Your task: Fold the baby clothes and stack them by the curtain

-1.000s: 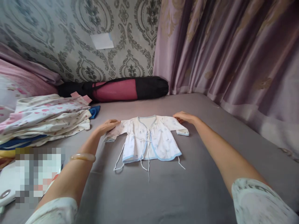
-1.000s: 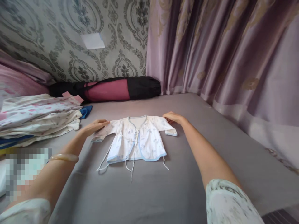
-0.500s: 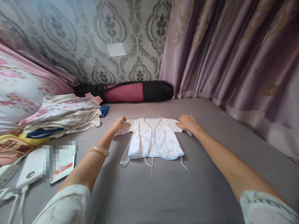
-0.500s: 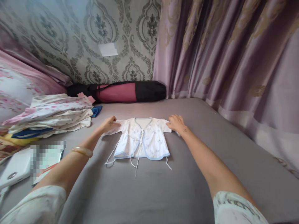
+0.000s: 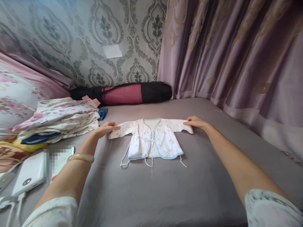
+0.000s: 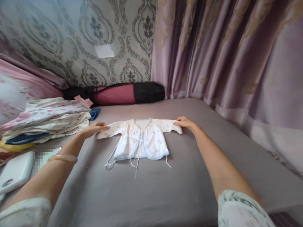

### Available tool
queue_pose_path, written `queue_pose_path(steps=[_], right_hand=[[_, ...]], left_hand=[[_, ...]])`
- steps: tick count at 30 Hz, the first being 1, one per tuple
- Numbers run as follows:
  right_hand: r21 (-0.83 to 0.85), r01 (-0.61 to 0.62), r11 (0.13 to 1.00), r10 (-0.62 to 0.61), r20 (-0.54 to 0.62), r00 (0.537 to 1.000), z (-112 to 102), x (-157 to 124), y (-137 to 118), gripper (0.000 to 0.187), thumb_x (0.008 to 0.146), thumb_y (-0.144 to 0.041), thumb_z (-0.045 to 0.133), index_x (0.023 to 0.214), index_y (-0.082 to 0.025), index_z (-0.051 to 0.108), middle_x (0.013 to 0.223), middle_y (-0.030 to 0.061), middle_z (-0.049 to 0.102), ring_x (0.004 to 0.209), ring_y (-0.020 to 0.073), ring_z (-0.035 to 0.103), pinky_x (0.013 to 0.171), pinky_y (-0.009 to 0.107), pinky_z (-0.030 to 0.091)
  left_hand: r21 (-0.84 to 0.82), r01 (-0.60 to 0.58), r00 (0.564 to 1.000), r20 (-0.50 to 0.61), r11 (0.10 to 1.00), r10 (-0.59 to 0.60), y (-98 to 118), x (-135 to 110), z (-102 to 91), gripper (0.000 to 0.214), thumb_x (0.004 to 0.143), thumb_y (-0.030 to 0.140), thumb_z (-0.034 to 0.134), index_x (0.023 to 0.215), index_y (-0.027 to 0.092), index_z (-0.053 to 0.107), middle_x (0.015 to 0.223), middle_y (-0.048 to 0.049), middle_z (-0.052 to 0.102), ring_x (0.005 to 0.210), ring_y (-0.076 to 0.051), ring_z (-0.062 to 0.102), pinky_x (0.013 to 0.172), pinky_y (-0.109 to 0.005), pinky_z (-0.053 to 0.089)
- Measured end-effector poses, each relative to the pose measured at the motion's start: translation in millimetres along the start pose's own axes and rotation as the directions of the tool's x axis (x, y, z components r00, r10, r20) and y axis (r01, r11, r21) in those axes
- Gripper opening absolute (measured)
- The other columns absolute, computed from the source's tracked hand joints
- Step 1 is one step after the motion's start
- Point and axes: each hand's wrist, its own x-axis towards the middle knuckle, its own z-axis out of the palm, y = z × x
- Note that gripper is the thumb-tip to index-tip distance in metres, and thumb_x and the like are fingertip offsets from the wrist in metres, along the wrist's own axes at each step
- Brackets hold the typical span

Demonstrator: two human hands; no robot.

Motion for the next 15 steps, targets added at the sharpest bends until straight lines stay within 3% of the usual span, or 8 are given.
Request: queue_pose_path(steps=[4, 8, 10, 15], right_hand=[[0.052, 0.019, 0.998, -0.013, -0.098, 0.995, 1.5, 0.0, 2.0, 0.028, 0.067, -0.039, 0.072, 0.069, -0.018, 0.055, 0.058, -0.0047, 0.049, 0.055, 0.0094, 0.043, 0.05, 0.021, 0.03], [0.144, -0.074, 0.987, 0.072, 0.017, 0.997, -1.7, -3.2, 8.7, 0.023, 0.069, -0.029, 0.068, 0.088, -0.019, 0.061, 0.073, -0.0004, 0.061, 0.062, 0.0123, 0.053, 0.053, 0.021, 0.038], [0.189, -0.091, 0.978, 0.082, 0.057, 0.995, -4.3, -5.6, 12.6, 0.031, 0.068, -0.021, 0.065, 0.1, -0.02, 0.061, 0.085, 0.0022, 0.065, 0.068, 0.0135, 0.058, 0.055, 0.021, 0.042], [0.146, -0.041, 0.989, 0.052, -0.076, 0.996, -9.0, -3.4, 20.7, 0.051, 0.069, -0.011, 0.06, 0.12, -0.014, 0.058, 0.09, 0.0054, 0.067, 0.059, 0.0106, 0.054, 0.052, 0.021, 0.041]], left_hand=[[-0.065, 0.004, 1.0, 0.006, 0.998, -0.003, -1.3, 2.9, 2.2, 0.055, 0.041, 0.06, 0.076, 0.067, 0.021, 0.047, 0.058, 0.0054, 0.045, 0.056, -0.012, 0.041, 0.051, -0.022, 0.025], [-0.133, 0.086, 0.996, -0.018, 0.987, -0.089, -2.6, 2.2, -3.4, 0.061, 0.04, 0.053, 0.079, 0.085, 0.018, 0.058, 0.078, -0.0006, 0.062, 0.068, -0.015, 0.054, 0.056, -0.022, 0.035], [-0.169, 0.118, 0.993, -0.011, 0.978, -0.122, -6.0, 1.0, -8.2, 0.059, 0.043, 0.049, 0.077, 0.091, 0.018, 0.062, 0.086, -0.0029, 0.065, 0.075, -0.017, 0.058, 0.058, -0.023, 0.039], [-0.274, 0.067, 0.992, -0.08, 0.959, -0.092, -22.1, 4.4, -11.8, 0.052, 0.047, 0.04, 0.071, 0.093, 0.017, 0.064, 0.077, -0.0018, 0.062, 0.072, -0.017, 0.058, 0.058, -0.023, 0.042]])
